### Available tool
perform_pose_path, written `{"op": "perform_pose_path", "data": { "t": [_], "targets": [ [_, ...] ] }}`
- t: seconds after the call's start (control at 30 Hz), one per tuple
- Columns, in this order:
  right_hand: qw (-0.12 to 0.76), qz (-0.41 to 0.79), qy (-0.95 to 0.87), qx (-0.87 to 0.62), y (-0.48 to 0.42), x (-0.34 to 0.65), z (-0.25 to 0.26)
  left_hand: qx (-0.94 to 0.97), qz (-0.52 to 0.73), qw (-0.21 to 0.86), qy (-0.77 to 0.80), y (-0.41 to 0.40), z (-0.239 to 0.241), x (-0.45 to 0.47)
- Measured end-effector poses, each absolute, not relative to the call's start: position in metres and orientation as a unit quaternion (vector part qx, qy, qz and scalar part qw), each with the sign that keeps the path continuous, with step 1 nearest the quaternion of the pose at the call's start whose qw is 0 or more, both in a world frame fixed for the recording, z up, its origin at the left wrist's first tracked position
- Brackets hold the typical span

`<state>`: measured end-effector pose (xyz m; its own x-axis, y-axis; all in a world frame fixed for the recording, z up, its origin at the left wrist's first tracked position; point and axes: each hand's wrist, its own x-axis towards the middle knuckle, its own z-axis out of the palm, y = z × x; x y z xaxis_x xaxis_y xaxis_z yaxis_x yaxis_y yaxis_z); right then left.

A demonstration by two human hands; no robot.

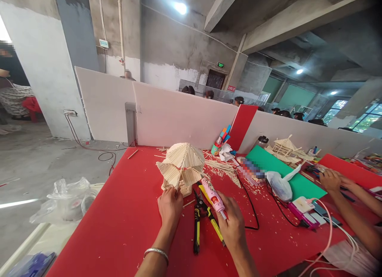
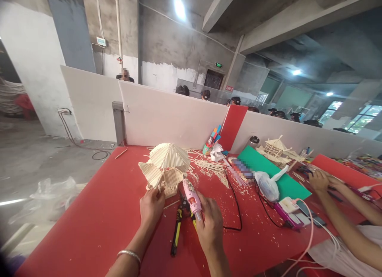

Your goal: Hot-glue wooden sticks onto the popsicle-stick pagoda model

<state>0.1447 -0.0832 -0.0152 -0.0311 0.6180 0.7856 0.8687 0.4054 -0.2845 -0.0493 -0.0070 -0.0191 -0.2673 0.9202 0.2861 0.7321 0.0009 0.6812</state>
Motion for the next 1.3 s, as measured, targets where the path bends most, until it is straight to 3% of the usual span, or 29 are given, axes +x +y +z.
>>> {"op": "perform_pose_path", "data": {
  "t": [1.3],
  "targets": [
    [0.434,-0.167,-0.702,-0.539,-0.090,0.143,-0.022,0.598,0.395,0.132,0.684,-0.008,-0.020,-0.050]
  ]
}}
